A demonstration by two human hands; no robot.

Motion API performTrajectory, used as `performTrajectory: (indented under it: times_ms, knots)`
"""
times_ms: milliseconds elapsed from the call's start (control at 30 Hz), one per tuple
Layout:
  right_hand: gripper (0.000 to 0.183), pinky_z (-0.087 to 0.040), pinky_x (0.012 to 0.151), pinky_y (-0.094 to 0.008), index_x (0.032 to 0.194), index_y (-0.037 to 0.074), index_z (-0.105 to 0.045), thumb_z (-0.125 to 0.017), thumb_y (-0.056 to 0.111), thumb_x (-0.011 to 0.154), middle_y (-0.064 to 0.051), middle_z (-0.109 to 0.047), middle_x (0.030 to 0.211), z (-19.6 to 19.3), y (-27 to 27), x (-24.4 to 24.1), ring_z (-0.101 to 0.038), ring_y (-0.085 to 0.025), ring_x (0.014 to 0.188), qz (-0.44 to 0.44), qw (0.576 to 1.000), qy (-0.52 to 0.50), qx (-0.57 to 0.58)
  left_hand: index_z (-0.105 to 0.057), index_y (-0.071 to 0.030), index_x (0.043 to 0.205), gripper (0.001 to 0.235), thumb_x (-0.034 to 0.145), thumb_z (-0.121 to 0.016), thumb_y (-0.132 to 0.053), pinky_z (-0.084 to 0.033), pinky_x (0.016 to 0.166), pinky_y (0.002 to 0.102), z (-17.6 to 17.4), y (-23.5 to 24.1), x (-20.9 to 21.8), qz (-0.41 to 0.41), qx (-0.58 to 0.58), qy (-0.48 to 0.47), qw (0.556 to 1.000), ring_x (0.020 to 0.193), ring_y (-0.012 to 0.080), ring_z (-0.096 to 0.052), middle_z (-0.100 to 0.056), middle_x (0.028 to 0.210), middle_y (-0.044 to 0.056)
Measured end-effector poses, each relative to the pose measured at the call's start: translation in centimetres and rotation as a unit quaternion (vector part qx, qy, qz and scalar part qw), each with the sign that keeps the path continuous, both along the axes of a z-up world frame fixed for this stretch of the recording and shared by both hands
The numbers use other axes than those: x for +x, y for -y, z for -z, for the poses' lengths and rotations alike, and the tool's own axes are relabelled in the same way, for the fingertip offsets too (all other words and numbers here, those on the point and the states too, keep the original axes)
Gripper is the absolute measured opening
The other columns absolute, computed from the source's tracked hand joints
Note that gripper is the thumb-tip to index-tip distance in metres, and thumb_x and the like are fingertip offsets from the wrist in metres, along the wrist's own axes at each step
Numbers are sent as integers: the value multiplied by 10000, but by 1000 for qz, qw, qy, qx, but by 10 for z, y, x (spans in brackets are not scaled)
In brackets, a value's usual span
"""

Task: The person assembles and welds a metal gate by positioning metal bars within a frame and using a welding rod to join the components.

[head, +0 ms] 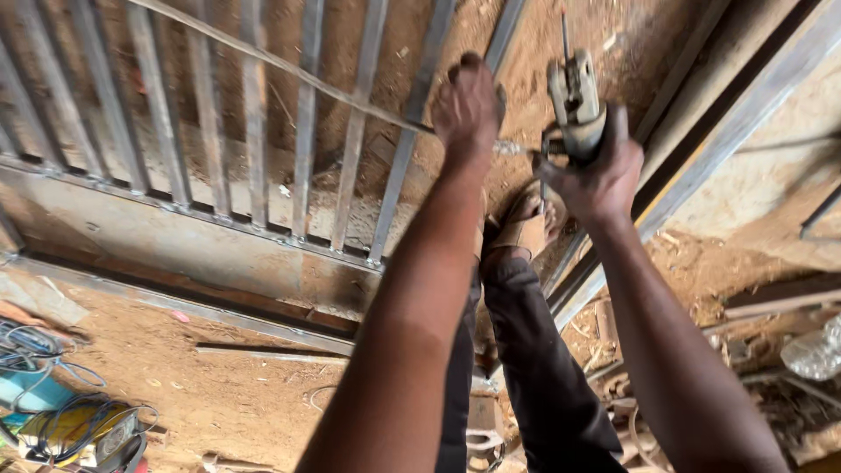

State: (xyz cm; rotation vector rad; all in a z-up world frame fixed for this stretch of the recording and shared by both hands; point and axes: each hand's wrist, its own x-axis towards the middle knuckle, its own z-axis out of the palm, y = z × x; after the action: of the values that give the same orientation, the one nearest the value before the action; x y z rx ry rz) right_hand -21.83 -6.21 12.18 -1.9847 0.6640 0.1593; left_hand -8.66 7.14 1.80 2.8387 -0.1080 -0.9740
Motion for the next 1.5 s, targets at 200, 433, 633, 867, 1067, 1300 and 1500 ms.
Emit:
performTrajectory:
  times_ms: [200,433,633,867,1067,1300,1500]
  knots:
    - [651,-634,870,-350,1307,42,-489,-963,132,869,-126,-783,1169,13,2,5,-811,-224,1020,-57,997,47,-38,-689,11,1062,149,1036,-579,-86,-526,370,264,42,-11,-20,61,-52,158,984,583,172,-707,-739,837,185]
    - [748,-644,817,-398,1318,50,-498,-981,245,782,-167,-763,1101,25,5,24,-785,-289,936,-128,980,40,-145,-694,31,1087,170,988,-585,-54,-578,388,223,39,-10,-19,67,-29,129,989,656,195,-757,-753,907,231]
    - [726,-632,787,-427,1307,88,-506,-980,273,789,-159,-766,1068,27,7,40,-778,-310,914,-126,981,22,-149,-690,4,1075,148,1065,-561,-67,-534,429,259,37,-10,-17,58,-16,95,994,651,158,-746,-761,895,182]
    - [711,-591,801,-462,1266,103,-508,-993,294,783,-125,-765,1011,24,6,43,-755,-349,916,-136,976,26,-167,-648,-24,1170,189,1014,-616,-127,-509,409,256,18,-9,-13,53,-17,67,996,571,122,-725,-759,831,131]
    - [677,-586,825,-450,1209,74,-477,-972,312,813,-67,-768,959,30,7,43,-763,-308,881,-138,976,-3,-168,-642,-82,1034,238,890,-742,-242,-571,471,272,3,-6,-12,44,-16,82,995,623,154,-731,-768,841,102]
    - [697,-587,787,-459,1219,69,-493,-978,308,780,-79,-774,974,28,6,42,-759,-334,890,-125,981,10,-149,-631,-104,1025,243,904,-740,-285,-566,462,266,-4,-5,-8,48,8,54,997,635,142,-737,-767,880,94]
    - [648,-600,779,-456,1254,102,-542,-961,288,796,-92,-761,934,30,8,41,-762,-327,848,-152,974,-2,-166,-621,-110,1052,396,863,-770,-425,-577,487,278,-10,-6,-9,59,13,59,996,637,143,-734,-763,887,82]
